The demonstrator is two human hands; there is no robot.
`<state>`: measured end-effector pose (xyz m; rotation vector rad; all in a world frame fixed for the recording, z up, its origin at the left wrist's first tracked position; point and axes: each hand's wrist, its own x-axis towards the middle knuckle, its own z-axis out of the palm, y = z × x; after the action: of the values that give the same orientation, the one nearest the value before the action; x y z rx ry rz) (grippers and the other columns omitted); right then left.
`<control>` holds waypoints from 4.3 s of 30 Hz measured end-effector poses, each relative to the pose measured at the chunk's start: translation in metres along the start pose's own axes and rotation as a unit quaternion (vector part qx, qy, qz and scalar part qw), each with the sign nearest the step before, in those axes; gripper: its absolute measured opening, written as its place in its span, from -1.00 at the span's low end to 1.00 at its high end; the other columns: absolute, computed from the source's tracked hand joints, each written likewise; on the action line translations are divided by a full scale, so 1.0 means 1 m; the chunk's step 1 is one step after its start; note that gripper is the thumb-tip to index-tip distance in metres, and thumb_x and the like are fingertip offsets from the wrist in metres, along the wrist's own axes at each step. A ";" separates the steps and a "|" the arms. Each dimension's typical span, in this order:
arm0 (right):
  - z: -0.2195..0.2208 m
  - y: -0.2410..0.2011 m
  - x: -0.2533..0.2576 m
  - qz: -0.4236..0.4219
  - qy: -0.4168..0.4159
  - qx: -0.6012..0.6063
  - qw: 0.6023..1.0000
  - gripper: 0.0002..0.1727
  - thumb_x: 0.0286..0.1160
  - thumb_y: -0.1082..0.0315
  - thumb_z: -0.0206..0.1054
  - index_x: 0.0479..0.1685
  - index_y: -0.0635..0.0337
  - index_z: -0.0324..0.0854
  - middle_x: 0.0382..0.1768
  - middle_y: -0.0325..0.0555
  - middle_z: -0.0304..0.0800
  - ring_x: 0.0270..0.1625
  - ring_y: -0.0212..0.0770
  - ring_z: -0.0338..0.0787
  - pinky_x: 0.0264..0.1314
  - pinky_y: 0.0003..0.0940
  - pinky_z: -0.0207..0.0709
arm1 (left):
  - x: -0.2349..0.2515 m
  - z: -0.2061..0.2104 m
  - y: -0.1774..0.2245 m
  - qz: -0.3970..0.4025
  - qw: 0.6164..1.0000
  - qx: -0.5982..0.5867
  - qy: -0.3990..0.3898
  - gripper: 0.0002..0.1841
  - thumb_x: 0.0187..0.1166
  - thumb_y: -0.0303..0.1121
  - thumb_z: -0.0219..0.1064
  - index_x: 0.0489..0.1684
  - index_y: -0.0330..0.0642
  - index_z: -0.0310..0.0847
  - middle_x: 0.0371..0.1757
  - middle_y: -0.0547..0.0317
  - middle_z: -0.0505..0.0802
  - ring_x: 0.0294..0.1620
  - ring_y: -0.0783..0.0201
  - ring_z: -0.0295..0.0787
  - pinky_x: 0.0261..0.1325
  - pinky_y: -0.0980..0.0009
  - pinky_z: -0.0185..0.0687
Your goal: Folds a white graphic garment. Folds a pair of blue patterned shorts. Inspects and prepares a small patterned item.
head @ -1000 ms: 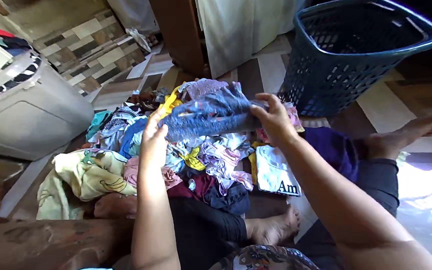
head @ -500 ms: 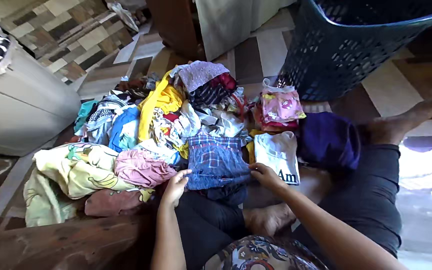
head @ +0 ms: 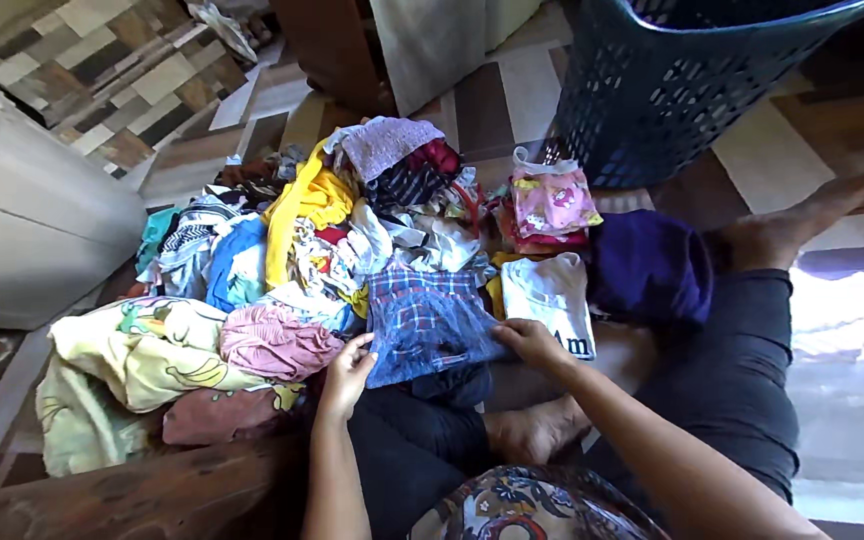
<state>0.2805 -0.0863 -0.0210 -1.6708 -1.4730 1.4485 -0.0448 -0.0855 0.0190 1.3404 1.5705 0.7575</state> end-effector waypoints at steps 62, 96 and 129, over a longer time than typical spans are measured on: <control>0.042 -0.043 0.078 0.130 0.096 0.265 0.951 -0.57 0.62 0.47 0.20 0.47 0.33 0.46 -0.01 0.09 0.66 -0.14 -0.16 0.61 -0.09 -0.20 0.49 | 0.066 0.156 0.006 0.072 0.942 0.310 -0.109 -0.12 0.59 -0.13 0.40 0.83 -0.40 0.03 0.77 -0.30 0.35 0.83 -0.18 0.13 0.84 -0.23 -0.25; -0.039 -0.020 -0.014 0.015 0.010 0.318 0.948 -0.47 0.63 0.51 0.21 0.60 0.24 0.31 0.14 -0.04 0.74 0.04 -0.30 0.79 0.15 -0.28 0.70 | -0.003 0.158 0.044 -0.144 0.900 -0.402 -0.089 -0.47 0.87 0.03 -0.28 0.30 -0.15 0.47 -0.07 0.15 0.86 -0.06 0.30 0.84 -0.02 0.24 0.81; -0.198 0.114 -0.029 0.167 0.277 0.385 0.865 -0.51 0.64 0.56 0.03 0.56 0.15 0.34 0.01 0.05 0.72 -0.10 -0.15 0.78 -0.06 -0.17 0.69 | 0.010 0.255 -0.032 0.187 0.840 0.352 -0.368 -0.49 0.55 -0.37 0.33 0.55 -0.14 0.60 0.90 -0.15 0.08 0.92 -0.21 -0.28 0.82 -0.31 -0.33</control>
<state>0.5102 -0.0931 -0.0437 -1.6231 -0.2253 1.2937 0.1743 -0.1088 -0.1137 2.1778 0.9614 -0.2074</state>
